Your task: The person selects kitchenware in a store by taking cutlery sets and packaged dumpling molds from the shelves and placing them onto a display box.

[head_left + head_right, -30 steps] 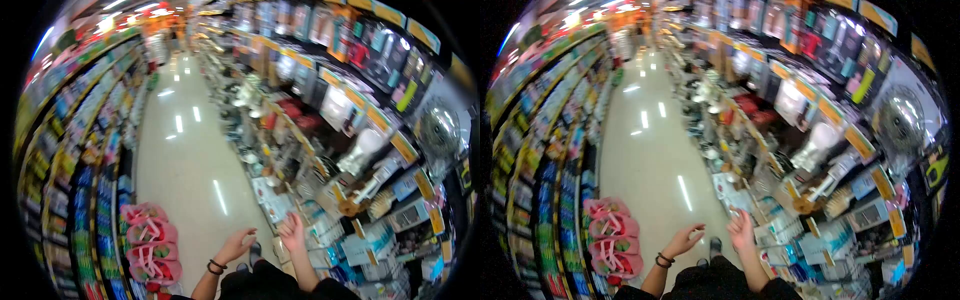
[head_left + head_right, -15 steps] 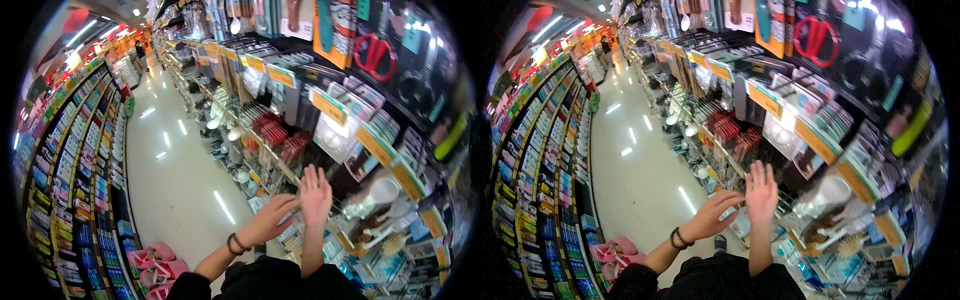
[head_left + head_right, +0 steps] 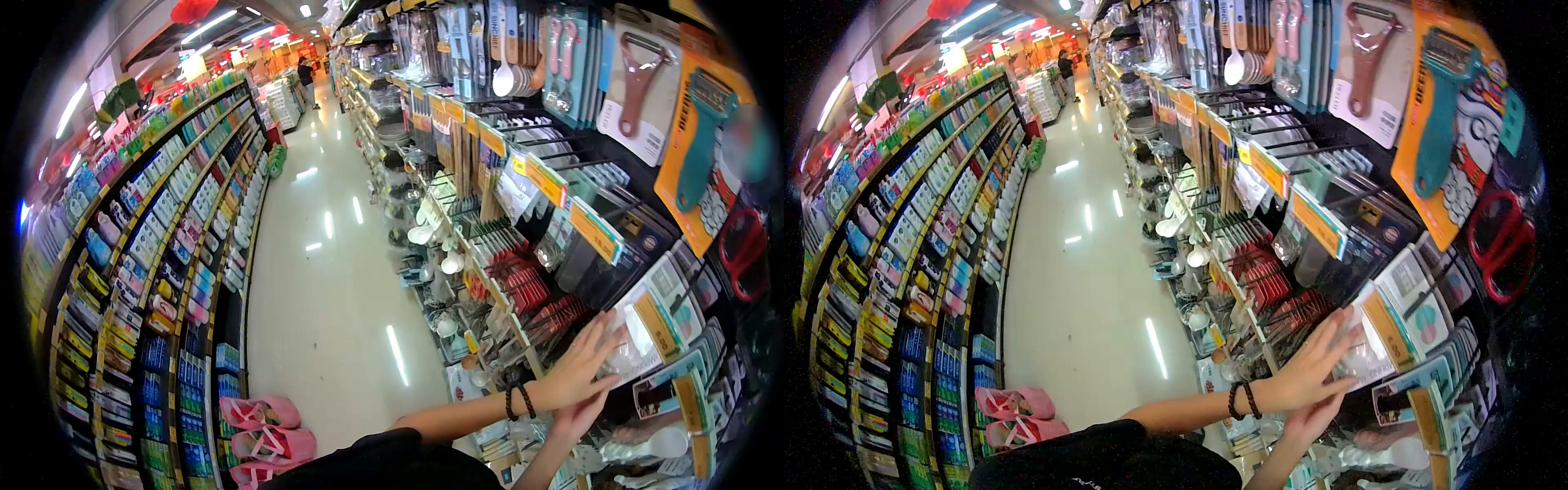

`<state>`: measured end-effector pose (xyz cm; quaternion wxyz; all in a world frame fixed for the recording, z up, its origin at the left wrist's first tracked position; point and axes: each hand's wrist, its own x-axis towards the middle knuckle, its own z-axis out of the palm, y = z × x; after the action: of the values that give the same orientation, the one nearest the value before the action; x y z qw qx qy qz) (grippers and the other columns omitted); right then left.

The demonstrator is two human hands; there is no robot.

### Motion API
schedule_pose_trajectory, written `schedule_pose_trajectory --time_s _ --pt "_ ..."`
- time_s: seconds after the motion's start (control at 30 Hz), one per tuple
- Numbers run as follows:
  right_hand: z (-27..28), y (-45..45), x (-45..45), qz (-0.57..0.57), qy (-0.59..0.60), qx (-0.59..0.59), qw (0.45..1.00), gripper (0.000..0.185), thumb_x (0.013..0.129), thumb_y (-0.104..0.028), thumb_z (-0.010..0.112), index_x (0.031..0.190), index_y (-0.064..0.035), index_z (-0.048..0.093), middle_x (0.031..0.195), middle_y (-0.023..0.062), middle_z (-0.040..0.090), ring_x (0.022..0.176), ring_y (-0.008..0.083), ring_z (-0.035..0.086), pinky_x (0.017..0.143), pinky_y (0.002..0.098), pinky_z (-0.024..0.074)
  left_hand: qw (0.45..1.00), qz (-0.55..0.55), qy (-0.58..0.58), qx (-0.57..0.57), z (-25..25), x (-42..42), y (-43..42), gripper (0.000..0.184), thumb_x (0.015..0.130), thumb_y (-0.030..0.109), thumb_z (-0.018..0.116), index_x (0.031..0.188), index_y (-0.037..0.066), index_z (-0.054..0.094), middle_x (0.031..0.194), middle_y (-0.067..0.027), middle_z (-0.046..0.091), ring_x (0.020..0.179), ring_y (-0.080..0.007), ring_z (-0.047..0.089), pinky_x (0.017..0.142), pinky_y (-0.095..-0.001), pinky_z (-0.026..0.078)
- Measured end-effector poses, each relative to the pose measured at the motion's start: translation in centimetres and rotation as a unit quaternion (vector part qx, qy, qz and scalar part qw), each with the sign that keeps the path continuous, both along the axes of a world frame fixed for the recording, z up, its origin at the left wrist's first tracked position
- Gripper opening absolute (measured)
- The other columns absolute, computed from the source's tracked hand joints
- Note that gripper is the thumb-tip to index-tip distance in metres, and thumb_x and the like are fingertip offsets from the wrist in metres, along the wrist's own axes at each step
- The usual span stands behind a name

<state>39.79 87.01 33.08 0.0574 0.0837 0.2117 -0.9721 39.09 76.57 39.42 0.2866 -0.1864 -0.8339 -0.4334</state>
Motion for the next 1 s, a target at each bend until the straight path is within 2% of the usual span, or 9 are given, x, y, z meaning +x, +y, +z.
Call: schedule_pose_trajectory --time_s 0.07,0.2,0.27,0.37,0.4,0.5,0.63,0.7,1.0 --pt "-1.2 -0.3 1.0 -0.011 0.027 0.03 0.999 0.053 0.102 -0.041 0.039 0.14 -0.0038 0.04 0.133 0.0102 0.051 0.12 0.0217 0.051 0.102 0.0378 0.0407 1.0 -0.014 -0.013 0.009 -0.2 0.2 -0.2 0.082 0.084 0.031 0.068 0.149 0.006 0.025 0.152 -0.028 0.015 0.141 -0.0447 0.016 0.114 -0.0482 0.022" --pt "-2.8 -0.2 2.0 -0.088 0.092 0.18 0.975 0.054 0.102 -0.029 0.044 0.149 -0.0095 0.025 0.14 0.0099 0.042 0.121 0.0221 0.049 0.102 0.0375 0.0404 1.0 0.014 0.021 0.003 -0.8 1.1 -1.2 0.083 0.082 0.036 0.069 0.15 0.01 0.027 0.153 -0.0246 0.017 0.14 -0.0439 0.019 0.113 -0.0497 0.023" --pt "-4.7 0.8 2.1 -0.079 0.14 0.251 0.955 0.054 0.1 -0.024 0.047 0.148 -0.0078 0.025 0.139 0.0117 0.042 0.12 0.0237 0.049 0.101 0.0382 0.0399 0.999 0.022 0.04 -0.001 0.4 2.1 -2.3 0.085 0.079 0.035 0.069 0.15 0.01 0.029 0.153 -0.0237 0.018 0.139 -0.0425 0.023 0.111 -0.0518 0.023" --pt "-2.4 1.9 2.6 -0.029 0.216 0.384 0.897 0.055 0.099 -0.026 0.05 0.146 -0.0073 0.028 0.139 0.0132 0.042 0.121 0.0246 0.049 0.103 0.0375 0.0379 0.997 0.052 0.049 -0.023 1.6 3.8 -2.9 0.083 0.077 0.035 0.069 0.147 0.01 0.033 0.153 -0.0214 0.022 0.139 -0.041 0.024 0.109 -0.0517 0.026" --pt "-0.2 1.1 3.4 -0.092 0.221 0.495 0.835 0.038 0.088 -0.031 0.063 0.103 0.003 0.057 0.098 0.0131 0.06 0.083 0.0224 0.056 0.075 0.0347 0.046 0.997 0.058 0.044 -0.028 1.7 4.2 -3.0 0.082 0.077 0.035 0.068 0.147 0.01 0.033 0.153 -0.0209 0.022 0.139 -0.0406 0.024 0.108 -0.0517 0.027" --pt "-0.3 1.4 4.1 -0.083 0.21 0.52 0.824 0.034 0.089 -0.027 0.061 0.103 0.0031 0.056 0.098 0.0129 0.06 0.081 0.0226 0.055 0.073 0.0346 0.0453 0.996 0.069 0.03 -0.047 2.0 5.2 -2.9 0.08 0.076 0.035 0.068 0.145 0.01 0.036 0.153 -0.0187 0.024 0.139 -0.0397 0.025 0.107 -0.0513 0.028" --pt "-4.9 2.5 6.0 -0.1 0.205 0.428 0.874 0.036 0.089 -0.021 0.065 0.113 0.0046 0.055 0.11 0.0157 0.059 0.097 0.0251 0.056 0.086 0.0376 0.0471 0.995 0.076 0.015 -0.069 2.6 7.2 -3.1 0.078 0.076 0.035 0.069 0.144 0.012 0.038 0.153 -0.0149 0.028 0.138 -0.0387 0.027 0.106 -0.0494 0.028" --pt "-5.8 2.1 6.6 -0.095 0.201 0.381 0.898 0.037 0.089 -0.019 0.064 0.116 0.0039 0.053 0.113 0.0157 0.057 0.1 0.025 0.055 0.088 0.0373 0.0459 0.993 0.088 0.02 -0.072 3.2 8.4 -3.2 0.076 0.077 0.035 0.069 0.143 0.013 0.04 0.153 -0.0139 0.029 0.137 -0.0384 0.029 0.105 -0.0488 0.029" --pt "-4.4 0.0 8.8 -0.011 0.2 0.266 0.943 0.046 0.089 -0.013 0.063 0.129 0.0008 0.044 0.128 0.0154 0.048 0.114 0.0244 0.05 0.097 0.0361 0.0406 0.984 0.151 0.028 -0.092 8.5 11.7 -2.8 0.06 0.079 0.033 0.07 0.134 0.016 0.054 0.146 -0.0145 0.04 0.126 -0.0382 0.041 0.095 -0.047 0.034"
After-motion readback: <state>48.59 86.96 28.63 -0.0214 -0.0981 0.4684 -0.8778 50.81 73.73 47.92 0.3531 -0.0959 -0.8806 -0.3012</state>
